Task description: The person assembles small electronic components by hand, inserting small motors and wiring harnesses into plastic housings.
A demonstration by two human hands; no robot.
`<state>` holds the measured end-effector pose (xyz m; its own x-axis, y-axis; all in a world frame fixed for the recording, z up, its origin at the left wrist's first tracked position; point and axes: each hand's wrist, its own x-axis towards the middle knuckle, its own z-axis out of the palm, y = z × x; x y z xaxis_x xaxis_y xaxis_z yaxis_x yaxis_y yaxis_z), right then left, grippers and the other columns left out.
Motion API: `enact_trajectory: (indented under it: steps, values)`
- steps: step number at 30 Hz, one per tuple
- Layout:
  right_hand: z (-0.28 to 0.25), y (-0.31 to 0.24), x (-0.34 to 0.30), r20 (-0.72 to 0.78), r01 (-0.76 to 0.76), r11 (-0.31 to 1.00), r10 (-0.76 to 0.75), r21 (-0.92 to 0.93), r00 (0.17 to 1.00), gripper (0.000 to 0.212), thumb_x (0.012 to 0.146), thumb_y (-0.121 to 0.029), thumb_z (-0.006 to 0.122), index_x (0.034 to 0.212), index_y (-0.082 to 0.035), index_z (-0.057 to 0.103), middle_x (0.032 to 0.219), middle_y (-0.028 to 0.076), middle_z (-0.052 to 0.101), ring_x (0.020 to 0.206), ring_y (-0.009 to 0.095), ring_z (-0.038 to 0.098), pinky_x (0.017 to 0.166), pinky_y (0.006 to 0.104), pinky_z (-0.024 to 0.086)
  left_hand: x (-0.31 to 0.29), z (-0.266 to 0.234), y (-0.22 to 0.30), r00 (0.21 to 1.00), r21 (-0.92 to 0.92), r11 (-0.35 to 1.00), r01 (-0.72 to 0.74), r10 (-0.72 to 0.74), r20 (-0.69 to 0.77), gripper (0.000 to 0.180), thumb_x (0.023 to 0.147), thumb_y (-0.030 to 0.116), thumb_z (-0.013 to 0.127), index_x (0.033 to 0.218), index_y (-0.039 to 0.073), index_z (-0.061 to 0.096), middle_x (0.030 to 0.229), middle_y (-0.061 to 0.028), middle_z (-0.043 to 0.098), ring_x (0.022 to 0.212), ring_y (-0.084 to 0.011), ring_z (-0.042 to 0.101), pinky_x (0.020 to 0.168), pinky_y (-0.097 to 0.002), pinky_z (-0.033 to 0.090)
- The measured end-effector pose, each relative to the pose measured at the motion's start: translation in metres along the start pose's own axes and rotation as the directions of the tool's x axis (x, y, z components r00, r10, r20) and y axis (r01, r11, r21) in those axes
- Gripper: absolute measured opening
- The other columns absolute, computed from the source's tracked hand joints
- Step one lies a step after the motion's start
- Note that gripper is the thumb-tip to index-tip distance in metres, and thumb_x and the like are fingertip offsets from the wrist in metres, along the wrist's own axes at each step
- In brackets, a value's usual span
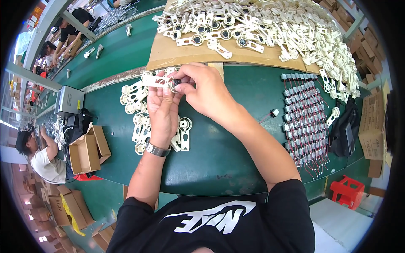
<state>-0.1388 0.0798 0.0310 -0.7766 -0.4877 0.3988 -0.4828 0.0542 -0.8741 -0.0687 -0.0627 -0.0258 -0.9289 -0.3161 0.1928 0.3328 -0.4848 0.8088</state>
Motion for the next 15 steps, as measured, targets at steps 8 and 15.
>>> enact_trajectory:
  steps: [8,15]
  values:
    - [-0.01,0.004,0.004,0.103,-0.028,0.999,0.031,-0.03,0.994,0.026,0.084,-0.008,0.083,0.107,-0.001,0.074,0.094,0.017,0.07,0.084,0.03,0.073,0.077,0.0395,0.059,-0.001,0.007,0.01,0.998,0.054,0.997,-0.059,0.058,0.011,0.062,0.109,0.009,0.058,0.163,0.007,0.027,0.151,-0.0181,0.054,0.133,-0.0252,0.059,0.111,-0.044,0.052]
    - [-0.007,0.014,0.006,0.152,-0.192,0.977,0.177,0.094,0.972,0.049,0.094,-0.019,0.083,0.136,-0.006,0.062,0.112,0.009,0.069,0.087,0.012,0.067,0.07,0.0303,0.056,0.001,0.003,0.009,0.999,0.146,0.988,-0.049,0.045,0.029,0.052,0.111,0.013,0.058,0.158,0.002,0.039,0.154,-0.0171,0.054,0.131,-0.0246,0.063,0.107,-0.0422,0.056]
